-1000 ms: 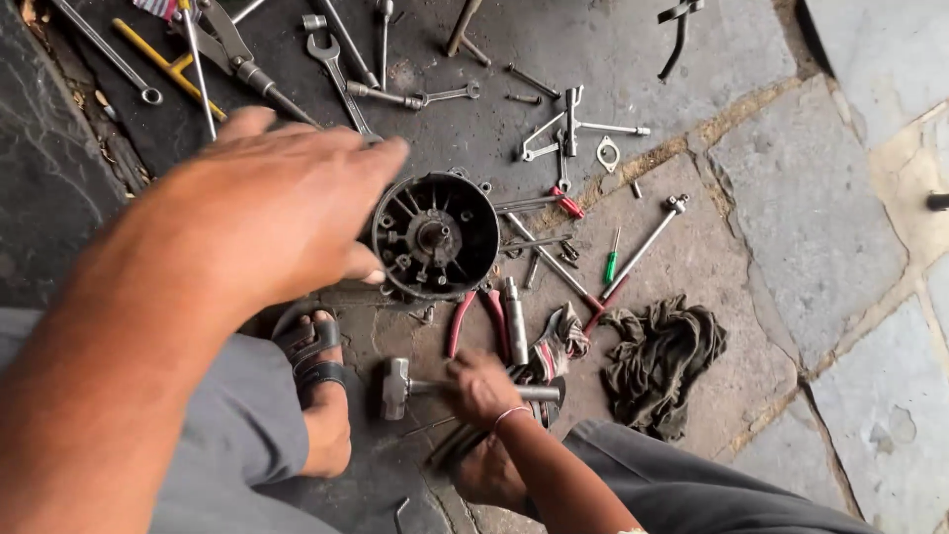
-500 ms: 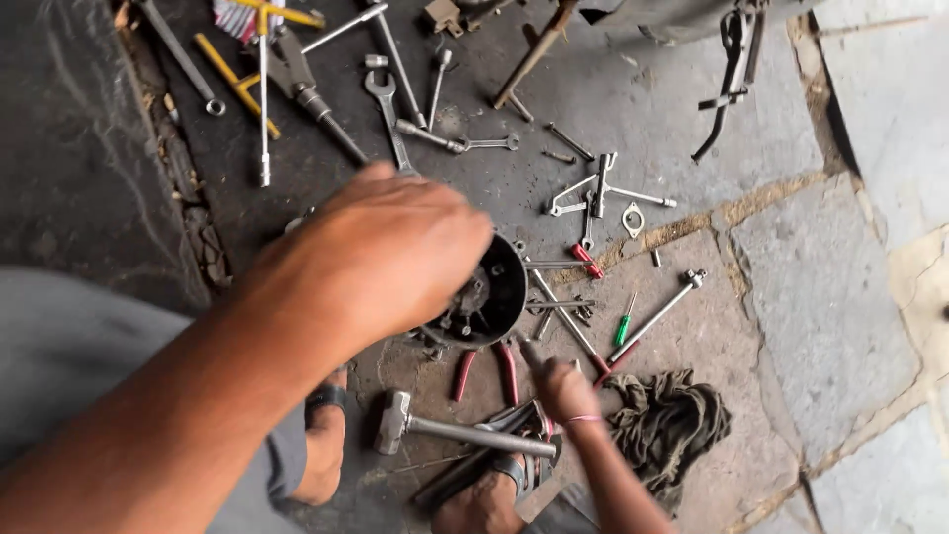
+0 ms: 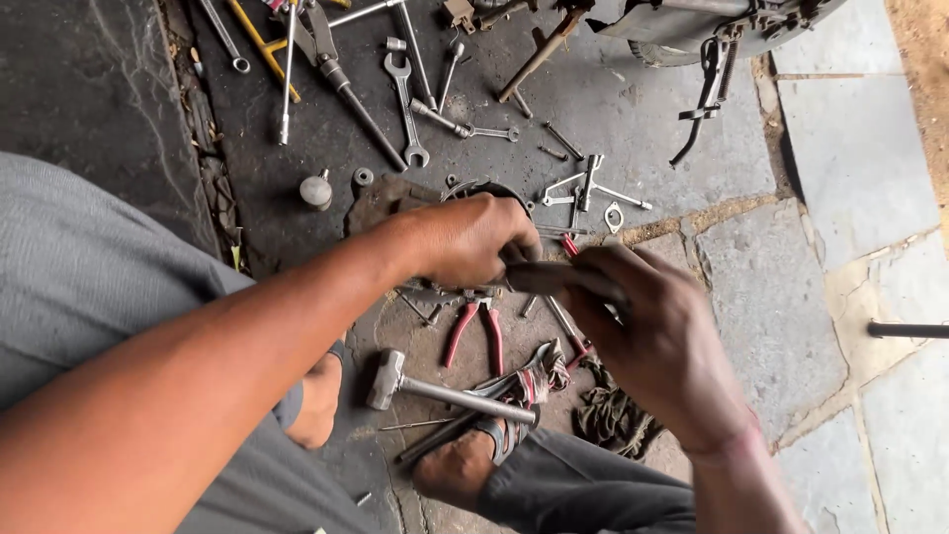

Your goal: The person sits on the ground beside a motorcycle and works on a round engine cover placed on the pavement. They hold the cover steady, tap and press a component into it with a mallet, then use pliers and a screwdriver to work on parts inside the cover, handling small fasteners from the ground around them.

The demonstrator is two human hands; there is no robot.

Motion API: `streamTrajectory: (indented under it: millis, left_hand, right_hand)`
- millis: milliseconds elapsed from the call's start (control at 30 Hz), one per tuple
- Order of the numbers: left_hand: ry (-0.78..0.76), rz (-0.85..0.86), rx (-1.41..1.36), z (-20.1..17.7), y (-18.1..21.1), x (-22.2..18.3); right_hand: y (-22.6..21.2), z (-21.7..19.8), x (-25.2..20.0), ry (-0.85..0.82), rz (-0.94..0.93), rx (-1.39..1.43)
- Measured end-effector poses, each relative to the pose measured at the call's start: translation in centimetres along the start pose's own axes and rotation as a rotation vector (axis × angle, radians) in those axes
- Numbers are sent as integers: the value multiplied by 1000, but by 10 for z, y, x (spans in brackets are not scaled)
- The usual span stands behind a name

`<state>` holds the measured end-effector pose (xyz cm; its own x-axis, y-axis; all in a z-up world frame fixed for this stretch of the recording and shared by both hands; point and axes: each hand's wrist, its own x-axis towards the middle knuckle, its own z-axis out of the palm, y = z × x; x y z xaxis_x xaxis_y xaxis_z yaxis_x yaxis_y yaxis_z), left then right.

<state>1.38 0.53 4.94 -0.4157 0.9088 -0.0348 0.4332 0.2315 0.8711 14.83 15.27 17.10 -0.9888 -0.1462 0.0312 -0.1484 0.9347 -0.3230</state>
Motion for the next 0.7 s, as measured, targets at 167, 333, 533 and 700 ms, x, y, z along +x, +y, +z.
streamTrajectory:
  millis: [167, 333, 533, 700]
  left_hand:
    - [-20, -81, -64, 0, 0, -9]
    - [-9, -113, -79, -3, 4, -15]
    - [-21, -122, -98, -4, -3, -13]
    - [-60, -138, -130, -8, -3, -12]
  right_hand:
    - [-25, 7, 24, -48, -45, -91]
    - [-27, 11, 29, -74, 27, -96]
    - [-22, 12, 35, -40, 109, -138]
    - [-27, 8, 33, -46, 136, -296]
